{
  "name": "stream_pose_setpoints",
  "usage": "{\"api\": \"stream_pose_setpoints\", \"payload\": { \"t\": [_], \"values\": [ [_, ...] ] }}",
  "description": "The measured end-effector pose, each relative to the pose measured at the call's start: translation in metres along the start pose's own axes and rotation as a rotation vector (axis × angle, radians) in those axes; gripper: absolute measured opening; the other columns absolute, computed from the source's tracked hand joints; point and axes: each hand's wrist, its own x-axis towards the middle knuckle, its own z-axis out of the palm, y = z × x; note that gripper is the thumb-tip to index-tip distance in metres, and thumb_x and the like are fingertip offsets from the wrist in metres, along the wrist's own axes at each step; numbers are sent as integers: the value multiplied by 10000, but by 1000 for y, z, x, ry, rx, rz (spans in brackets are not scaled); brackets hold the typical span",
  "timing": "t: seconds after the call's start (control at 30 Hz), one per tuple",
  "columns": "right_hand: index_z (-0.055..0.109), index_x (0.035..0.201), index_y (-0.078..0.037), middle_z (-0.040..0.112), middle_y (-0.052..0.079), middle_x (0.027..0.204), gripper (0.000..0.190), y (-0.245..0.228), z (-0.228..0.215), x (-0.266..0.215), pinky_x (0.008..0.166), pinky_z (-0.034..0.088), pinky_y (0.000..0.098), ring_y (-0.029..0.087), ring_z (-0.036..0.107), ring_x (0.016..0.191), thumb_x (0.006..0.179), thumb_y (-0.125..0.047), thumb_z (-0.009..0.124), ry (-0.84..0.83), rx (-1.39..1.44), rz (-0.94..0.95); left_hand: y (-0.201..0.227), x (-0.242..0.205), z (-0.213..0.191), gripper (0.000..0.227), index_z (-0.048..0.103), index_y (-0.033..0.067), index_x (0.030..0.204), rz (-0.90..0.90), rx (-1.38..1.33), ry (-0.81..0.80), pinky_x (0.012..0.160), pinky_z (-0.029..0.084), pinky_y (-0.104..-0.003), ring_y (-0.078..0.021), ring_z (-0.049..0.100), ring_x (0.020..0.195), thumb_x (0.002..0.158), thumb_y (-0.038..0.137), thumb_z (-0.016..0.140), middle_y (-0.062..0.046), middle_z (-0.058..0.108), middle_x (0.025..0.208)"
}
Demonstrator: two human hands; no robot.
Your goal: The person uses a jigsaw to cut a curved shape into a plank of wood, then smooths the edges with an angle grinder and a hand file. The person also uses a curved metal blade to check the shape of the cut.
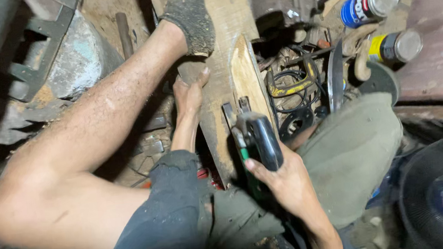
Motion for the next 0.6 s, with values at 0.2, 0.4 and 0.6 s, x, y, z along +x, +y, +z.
{"api": "stream_pose_setpoints", "payload": {
  "t": [0.2, 0.4, 0.6],
  "values": [
    [680, 1085, -15, 710, 48, 789, 404, 35, -11, -13, 674, 534, 287, 120, 639, 712, 821, -290, 816, 31, 61, -282, -25, -1, 12, 568, 604, -43, 1287, 174, -118, 61, 983, 508, -349, -242, 670, 1103, 812, 186, 814, -150, 700, 1238],
    [670, 1079, -6, 695, 93, 801, 451, 57, -42, -23, 689, 542, 357, 196, 638, 712, 780, -308, 822, -4, 16, -194, -46, -24, 22, 496, 675, -61, 1259, 57, -166, 33, 972, 514, -361, -232, 670, 1100, 844, 188, 785, -140, 726, 1230],
    [678, 1069, -5, 692, 86, 809, 453, 67, -45, -23, 700, 537, 345, 189, 630, 723, 791, -339, 804, -38, 43, -276, -45, -34, 20, 551, 619, -61, 1315, -168, -205, 39, 1018, 479, -351, -227, 656, 1149, 867, 210, 791, -117, 691, 1304]
  ]
}}
